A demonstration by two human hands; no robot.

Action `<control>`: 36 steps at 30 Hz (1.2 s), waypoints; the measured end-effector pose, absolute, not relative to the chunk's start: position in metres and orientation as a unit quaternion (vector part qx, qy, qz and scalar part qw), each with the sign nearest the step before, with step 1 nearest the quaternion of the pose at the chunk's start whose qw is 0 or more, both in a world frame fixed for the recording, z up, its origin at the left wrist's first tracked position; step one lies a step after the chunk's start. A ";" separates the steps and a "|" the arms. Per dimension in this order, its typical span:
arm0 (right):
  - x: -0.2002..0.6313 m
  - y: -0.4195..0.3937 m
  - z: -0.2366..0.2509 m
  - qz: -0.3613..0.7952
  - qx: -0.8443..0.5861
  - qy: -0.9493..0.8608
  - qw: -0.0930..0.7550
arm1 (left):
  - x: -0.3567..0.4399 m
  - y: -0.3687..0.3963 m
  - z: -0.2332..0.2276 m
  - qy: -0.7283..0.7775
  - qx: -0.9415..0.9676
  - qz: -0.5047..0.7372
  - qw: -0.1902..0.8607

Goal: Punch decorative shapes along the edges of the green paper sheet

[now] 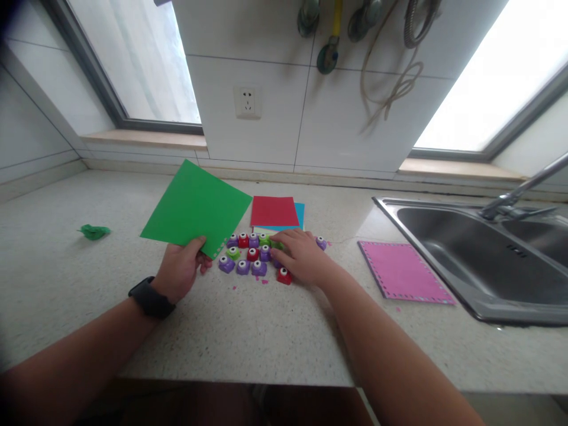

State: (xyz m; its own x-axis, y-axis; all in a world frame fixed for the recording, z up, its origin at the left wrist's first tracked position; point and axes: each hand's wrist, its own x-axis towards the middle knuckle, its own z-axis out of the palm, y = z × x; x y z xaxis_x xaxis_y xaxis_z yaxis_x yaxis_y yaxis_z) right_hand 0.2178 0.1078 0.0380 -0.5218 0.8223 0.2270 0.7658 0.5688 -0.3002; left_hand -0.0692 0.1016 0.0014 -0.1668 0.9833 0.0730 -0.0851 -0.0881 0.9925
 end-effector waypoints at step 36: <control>0.233 0.124 0.033 0.036 -0.544 -0.803 0.241 | -0.069 0.100 0.001 0.496 0.464 0.573 0.458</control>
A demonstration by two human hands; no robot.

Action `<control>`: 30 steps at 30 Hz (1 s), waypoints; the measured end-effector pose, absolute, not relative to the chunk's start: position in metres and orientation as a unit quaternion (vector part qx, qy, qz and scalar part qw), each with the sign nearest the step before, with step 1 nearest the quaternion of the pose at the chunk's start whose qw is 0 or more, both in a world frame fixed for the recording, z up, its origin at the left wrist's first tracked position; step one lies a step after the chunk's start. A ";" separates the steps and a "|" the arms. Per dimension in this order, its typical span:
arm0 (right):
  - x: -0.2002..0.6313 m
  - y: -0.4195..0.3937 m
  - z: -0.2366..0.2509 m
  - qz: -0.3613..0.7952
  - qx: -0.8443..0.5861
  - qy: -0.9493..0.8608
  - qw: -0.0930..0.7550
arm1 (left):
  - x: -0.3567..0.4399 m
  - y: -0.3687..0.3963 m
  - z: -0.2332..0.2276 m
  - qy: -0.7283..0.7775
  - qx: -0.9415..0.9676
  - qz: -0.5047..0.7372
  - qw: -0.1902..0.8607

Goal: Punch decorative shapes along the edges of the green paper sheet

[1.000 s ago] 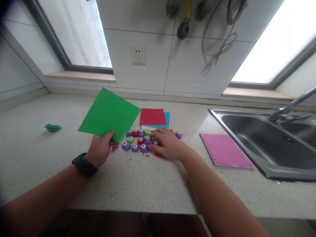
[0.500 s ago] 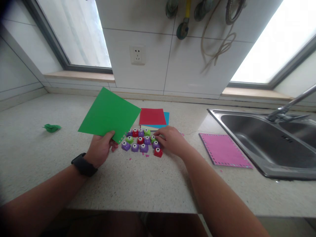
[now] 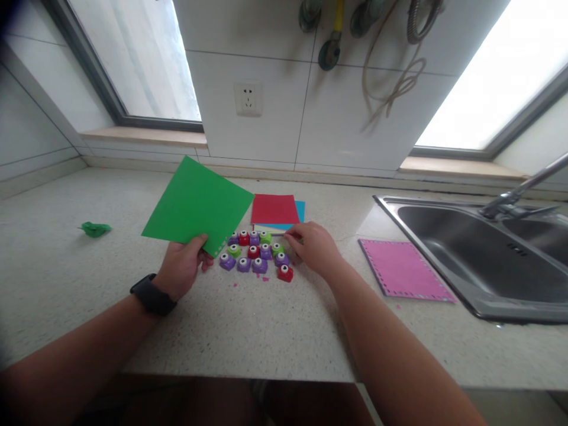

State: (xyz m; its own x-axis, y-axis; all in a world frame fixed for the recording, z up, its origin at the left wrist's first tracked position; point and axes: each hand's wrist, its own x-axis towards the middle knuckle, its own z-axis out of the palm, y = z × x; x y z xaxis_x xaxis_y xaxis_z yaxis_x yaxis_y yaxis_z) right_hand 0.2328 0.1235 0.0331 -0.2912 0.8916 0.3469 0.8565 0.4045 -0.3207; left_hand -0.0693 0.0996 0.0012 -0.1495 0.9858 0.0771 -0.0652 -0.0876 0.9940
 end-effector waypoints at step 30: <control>0.223 0.110 0.042 0.066 -0.432 -0.885 0.157 | -0.065 0.097 0.009 0.483 0.469 0.566 0.476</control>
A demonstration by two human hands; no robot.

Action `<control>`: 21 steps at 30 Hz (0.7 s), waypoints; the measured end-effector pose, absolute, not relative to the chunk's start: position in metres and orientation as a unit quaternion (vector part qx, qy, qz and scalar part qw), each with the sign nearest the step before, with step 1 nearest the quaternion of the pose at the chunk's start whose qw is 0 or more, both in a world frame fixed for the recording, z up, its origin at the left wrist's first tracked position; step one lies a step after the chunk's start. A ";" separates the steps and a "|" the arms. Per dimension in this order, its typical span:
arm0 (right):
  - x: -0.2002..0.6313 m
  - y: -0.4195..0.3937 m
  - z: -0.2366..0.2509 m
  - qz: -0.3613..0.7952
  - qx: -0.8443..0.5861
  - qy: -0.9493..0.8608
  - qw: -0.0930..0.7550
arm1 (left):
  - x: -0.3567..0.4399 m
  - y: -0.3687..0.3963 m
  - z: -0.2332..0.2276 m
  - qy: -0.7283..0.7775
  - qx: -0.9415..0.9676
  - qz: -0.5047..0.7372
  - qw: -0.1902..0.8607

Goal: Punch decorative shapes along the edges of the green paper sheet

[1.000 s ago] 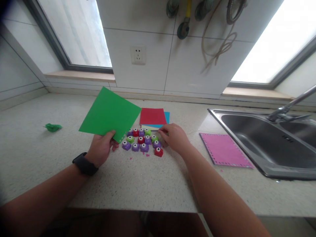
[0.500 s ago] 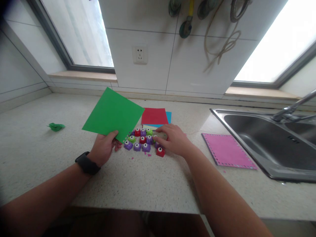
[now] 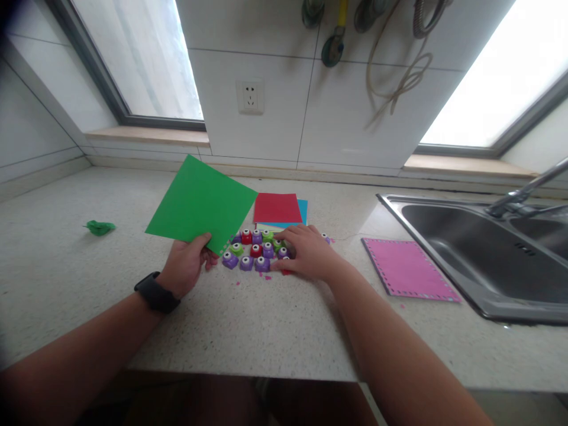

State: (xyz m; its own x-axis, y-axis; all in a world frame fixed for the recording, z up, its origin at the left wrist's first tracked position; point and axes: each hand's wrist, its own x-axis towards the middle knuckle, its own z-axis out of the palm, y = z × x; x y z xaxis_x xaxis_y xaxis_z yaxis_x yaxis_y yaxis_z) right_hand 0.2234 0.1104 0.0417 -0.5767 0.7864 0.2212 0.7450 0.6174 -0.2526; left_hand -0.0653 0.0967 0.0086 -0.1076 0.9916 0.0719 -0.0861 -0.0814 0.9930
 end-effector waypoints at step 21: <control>0.206 0.104 0.043 0.042 -0.374 -0.910 0.172 | -0.067 0.099 0.005 0.484 0.466 0.565 0.478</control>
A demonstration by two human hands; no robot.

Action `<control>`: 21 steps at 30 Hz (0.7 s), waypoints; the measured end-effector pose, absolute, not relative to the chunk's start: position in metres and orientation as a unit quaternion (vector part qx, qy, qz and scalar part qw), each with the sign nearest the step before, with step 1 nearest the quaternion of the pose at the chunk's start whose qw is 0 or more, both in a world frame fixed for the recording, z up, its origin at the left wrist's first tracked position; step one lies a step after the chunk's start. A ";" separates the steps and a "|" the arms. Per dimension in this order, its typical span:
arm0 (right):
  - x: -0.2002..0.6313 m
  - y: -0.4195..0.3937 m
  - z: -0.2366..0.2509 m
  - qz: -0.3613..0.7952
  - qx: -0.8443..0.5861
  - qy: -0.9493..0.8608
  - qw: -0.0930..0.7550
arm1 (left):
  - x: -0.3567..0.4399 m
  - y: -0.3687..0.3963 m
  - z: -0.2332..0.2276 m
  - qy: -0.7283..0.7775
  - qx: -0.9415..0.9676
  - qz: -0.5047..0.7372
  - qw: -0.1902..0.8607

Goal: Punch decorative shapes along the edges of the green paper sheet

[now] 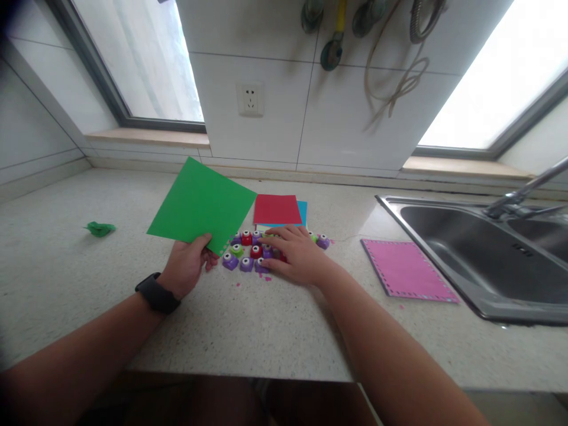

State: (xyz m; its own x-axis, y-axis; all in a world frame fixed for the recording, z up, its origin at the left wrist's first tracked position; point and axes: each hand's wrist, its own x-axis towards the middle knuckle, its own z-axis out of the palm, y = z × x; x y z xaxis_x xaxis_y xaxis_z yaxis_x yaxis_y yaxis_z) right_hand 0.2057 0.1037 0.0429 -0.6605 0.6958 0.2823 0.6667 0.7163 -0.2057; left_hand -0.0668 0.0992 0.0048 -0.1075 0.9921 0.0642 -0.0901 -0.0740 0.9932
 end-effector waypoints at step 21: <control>0.222 0.106 0.045 0.001 -0.420 -0.897 0.137 | -0.067 0.103 0.006 0.482 0.411 0.598 0.490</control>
